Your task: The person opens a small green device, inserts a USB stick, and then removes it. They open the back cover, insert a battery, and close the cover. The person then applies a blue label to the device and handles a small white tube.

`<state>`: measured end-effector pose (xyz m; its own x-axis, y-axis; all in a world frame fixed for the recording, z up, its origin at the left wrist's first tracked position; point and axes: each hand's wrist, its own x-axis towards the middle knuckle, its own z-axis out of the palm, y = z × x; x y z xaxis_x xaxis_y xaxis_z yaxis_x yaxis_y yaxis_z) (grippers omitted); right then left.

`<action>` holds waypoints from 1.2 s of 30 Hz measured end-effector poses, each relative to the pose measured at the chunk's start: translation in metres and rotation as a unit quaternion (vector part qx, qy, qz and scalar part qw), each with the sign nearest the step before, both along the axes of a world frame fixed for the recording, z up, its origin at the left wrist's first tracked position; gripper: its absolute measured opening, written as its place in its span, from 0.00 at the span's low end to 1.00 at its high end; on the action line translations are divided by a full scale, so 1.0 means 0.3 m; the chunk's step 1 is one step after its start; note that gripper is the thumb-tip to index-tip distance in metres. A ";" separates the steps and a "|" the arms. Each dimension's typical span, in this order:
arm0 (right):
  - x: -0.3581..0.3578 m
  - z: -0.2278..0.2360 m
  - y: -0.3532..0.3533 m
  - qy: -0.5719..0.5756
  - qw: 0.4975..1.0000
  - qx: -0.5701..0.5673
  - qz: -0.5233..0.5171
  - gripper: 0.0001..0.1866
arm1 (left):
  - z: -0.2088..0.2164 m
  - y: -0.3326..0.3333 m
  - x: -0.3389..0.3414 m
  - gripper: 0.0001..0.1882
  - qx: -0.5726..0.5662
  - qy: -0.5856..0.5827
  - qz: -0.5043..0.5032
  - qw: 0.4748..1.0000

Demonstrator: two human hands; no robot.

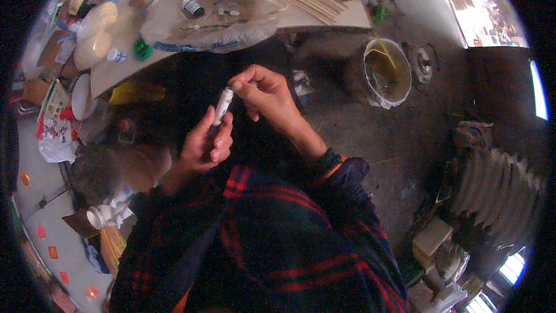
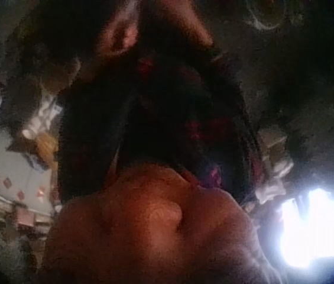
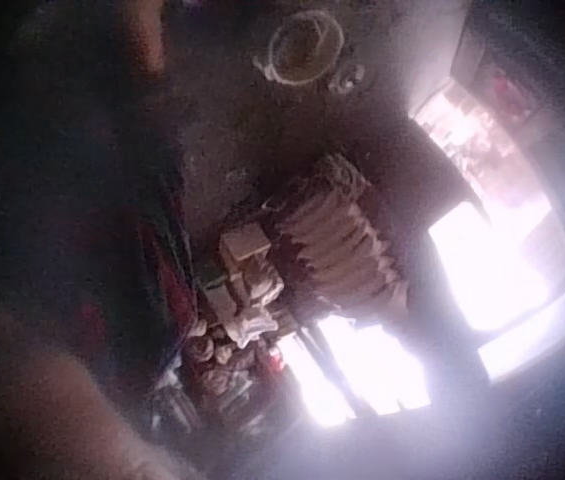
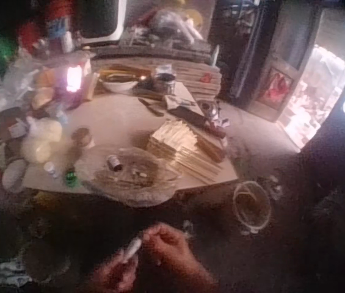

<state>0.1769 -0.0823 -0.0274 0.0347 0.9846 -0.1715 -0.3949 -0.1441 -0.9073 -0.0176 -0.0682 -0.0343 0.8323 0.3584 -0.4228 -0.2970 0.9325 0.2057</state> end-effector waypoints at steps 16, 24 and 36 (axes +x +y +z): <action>0.142 0.106 -0.021 -0.057 0.995 -0.001 0.080 0.13 | 0.081 0.024 -0.008 0.23 0.327 0.227 -0.015 0.917; 0.133 0.134 -0.026 -0.107 0.988 -0.009 0.113 0.13 | 0.073 0.030 -0.014 0.22 0.340 0.224 -0.034 0.913; 0.125 0.180 -0.018 -0.244 0.948 0.015 0.206 0.09 | 0.083 0.036 -0.021 0.21 0.366 0.223 -0.094 0.899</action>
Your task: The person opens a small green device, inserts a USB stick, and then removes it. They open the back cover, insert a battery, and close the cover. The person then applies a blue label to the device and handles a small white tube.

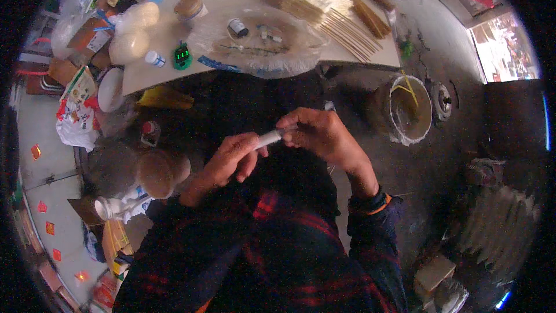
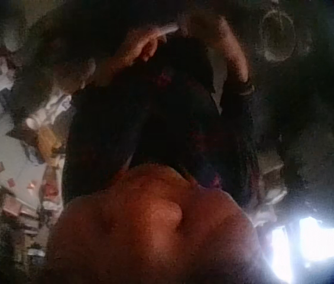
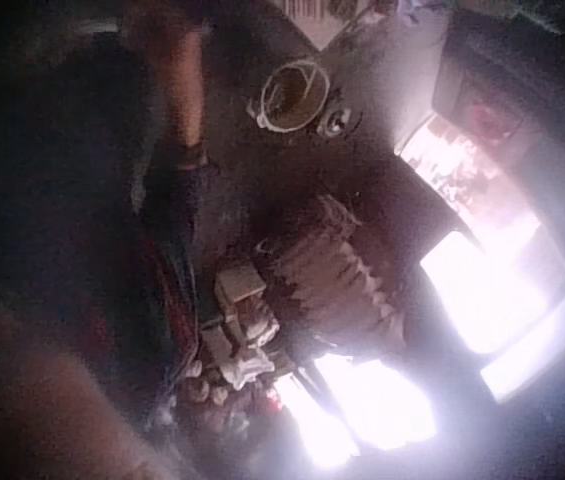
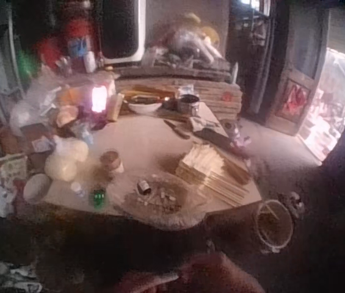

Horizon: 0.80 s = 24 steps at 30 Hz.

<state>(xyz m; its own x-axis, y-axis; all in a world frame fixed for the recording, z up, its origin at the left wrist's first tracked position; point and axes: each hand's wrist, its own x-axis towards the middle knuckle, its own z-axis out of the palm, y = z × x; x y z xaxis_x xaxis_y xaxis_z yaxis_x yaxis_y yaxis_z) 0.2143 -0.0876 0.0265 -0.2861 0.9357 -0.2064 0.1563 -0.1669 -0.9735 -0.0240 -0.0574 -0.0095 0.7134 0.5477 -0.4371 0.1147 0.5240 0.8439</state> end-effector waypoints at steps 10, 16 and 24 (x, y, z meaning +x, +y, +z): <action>-0.011 -0.030 -0.006 0.009 1.000 0.019 -0.001 0.09 | -0.023 0.000 -0.006 0.24 -0.011 -0.019 -0.020 1.000; -0.017 -0.041 0.011 -0.071 0.982 0.172 0.036 0.08 | -0.077 0.011 -0.017 0.25 -0.302 -0.111 -0.050 0.946; -0.017 -0.016 0.004 -0.152 0.985 0.070 0.037 0.11 | -0.077 0.005 -0.010 0.24 -0.233 -0.090 -0.042 0.967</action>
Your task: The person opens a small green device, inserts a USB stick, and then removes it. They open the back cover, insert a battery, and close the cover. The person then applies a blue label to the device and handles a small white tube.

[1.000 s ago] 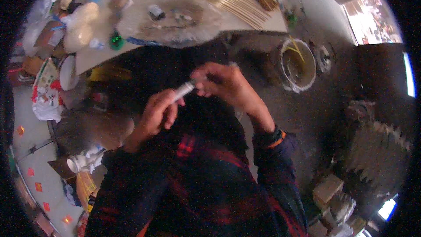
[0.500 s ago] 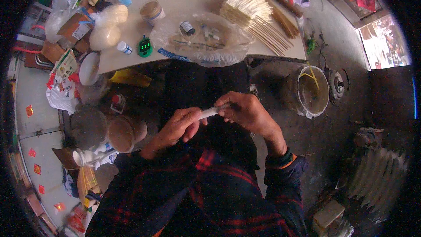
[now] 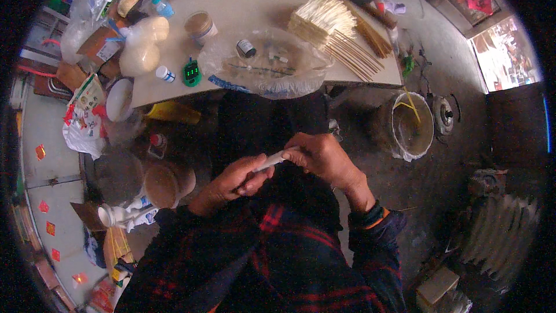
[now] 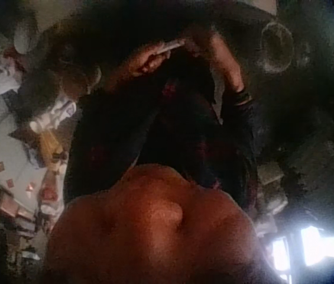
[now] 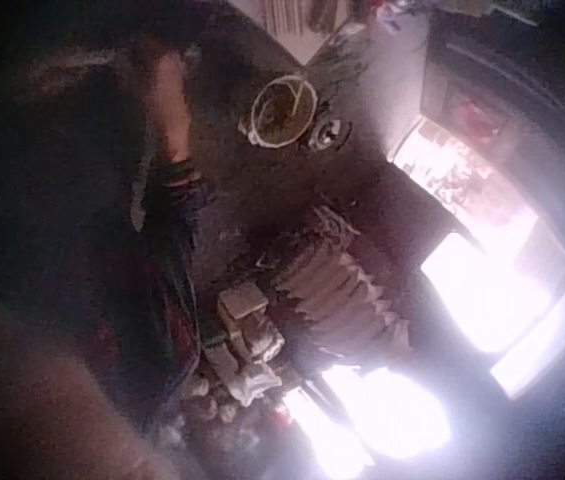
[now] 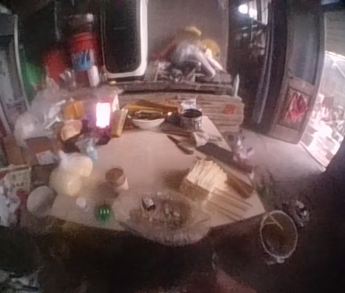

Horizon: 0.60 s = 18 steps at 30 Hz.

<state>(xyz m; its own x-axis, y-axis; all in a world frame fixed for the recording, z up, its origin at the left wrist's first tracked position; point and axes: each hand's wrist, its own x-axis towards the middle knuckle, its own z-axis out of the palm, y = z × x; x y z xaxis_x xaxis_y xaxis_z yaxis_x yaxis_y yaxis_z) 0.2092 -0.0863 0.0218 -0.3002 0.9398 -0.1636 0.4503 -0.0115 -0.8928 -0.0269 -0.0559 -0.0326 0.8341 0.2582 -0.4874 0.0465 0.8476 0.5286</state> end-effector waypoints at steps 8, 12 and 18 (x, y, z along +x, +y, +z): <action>-0.020 -0.036 -0.009 0.054 0.992 0.103 -0.041 0.15 | 0.024 0.015 -0.006 0.22 0.107 0.064 0.017 0.992; 0.015 -0.020 -0.007 -0.013 1.000 -0.021 0.003 0.16 | 0.035 0.013 -0.008 0.22 0.187 0.073 0.009 0.980; -0.016 -0.041 -0.004 0.087 0.991 0.067 -0.074 0.14 | 0.056 0.033 -0.006 0.19 0.264 0.103 -0.005 0.959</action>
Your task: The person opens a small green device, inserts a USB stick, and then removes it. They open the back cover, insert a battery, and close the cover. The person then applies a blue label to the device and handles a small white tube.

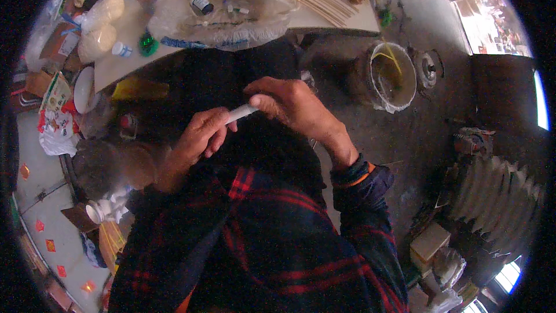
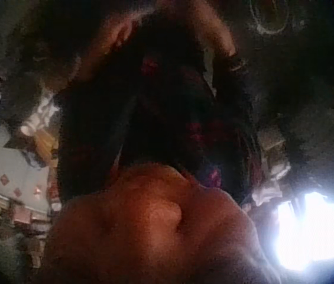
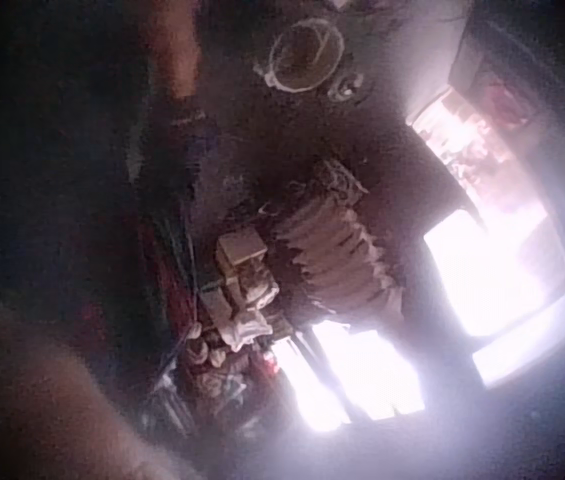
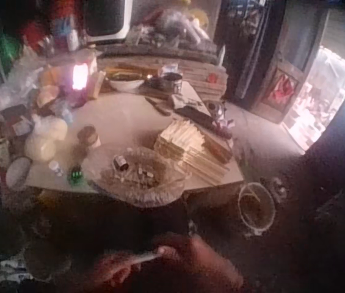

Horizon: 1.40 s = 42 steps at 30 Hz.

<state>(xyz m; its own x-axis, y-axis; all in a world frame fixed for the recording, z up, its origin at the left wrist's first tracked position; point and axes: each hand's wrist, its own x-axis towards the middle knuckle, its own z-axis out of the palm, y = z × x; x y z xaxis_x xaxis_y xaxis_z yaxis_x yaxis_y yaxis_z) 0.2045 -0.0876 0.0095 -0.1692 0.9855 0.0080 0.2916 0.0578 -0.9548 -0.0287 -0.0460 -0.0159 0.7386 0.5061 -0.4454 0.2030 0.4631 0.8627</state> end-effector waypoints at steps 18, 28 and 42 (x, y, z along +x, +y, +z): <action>-0.022 -0.030 -0.027 -0.114 0.986 0.072 0.098 0.14 | 0.023 0.035 -0.009 0.09 0.274 0.098 -0.060 0.955; -0.045 -0.042 -0.045 -0.061 0.981 -0.071 0.167 0.13 | 0.026 0.047 -0.011 0.09 0.326 0.030 -0.040 0.944; -0.004 -0.108 -0.045 0.249 0.955 -0.155 -0.045 0.20 | -0.093 0.035 -0.005 0.07 -0.329 -0.357 0.203 0.850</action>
<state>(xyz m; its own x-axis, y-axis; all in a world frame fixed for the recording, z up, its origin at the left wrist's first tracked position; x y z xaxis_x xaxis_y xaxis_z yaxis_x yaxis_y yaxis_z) 0.2034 -0.1010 -0.0230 -0.1345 0.9639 -0.2297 -0.2127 -0.2545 -0.9434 -0.0301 -0.0354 -0.0437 0.7641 0.5978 -0.2426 -0.5548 0.8008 0.2257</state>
